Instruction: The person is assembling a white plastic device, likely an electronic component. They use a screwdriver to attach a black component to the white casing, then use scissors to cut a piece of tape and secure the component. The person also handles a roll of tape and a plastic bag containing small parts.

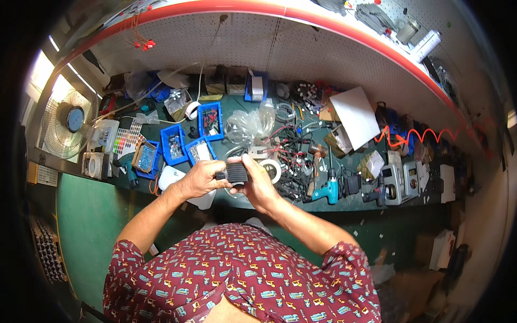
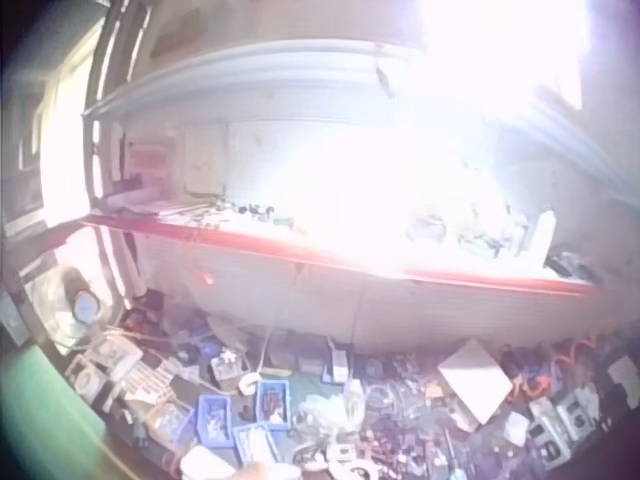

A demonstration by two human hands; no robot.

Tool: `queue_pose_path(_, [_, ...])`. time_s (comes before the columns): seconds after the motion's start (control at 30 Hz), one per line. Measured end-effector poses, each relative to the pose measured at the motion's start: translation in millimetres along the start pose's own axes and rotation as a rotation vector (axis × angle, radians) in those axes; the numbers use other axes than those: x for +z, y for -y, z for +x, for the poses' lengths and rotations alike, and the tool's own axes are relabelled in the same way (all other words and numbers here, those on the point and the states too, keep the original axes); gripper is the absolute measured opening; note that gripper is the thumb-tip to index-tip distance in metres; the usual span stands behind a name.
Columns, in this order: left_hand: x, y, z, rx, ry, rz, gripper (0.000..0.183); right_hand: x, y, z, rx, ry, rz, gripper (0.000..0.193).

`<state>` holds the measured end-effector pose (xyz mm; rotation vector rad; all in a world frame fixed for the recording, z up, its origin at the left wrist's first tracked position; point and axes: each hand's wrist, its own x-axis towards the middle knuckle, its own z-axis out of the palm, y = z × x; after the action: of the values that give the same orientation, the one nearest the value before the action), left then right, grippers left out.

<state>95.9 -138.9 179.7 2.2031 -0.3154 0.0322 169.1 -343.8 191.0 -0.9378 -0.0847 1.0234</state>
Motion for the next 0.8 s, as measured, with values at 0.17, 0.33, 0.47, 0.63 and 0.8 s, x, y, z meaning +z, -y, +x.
queue_pose_path(0.17, [-3, 1, -6, -0.242, -0.192, -0.56, 0.039, -11, 2, -3, -0.079, 0.185, 0.025, 0.053])
queue_pose_path(0.33, [47, -20, -18, -0.311, -0.542, -0.421, 0.063, -7, -15, 1, -0.24, 0.027, 0.087, 0.071])
queue_pose_path(0.47, [46, -18, -20, -0.228, -0.506, -0.178, 0.057, -12, -25, -1, -0.2, 0.033, -0.03, 0.065])
queue_pose_path(0.63, [49, -28, -23, -0.074, -0.395, -0.071, 0.052, -24, -25, 16, -0.687, -0.071, -0.761, 0.032])
queue_pose_path(0.8, [51, -30, -22, -0.017, -0.377, 0.023, 0.057, -25, -33, 16, -0.807, -0.089, -0.71, 0.039])
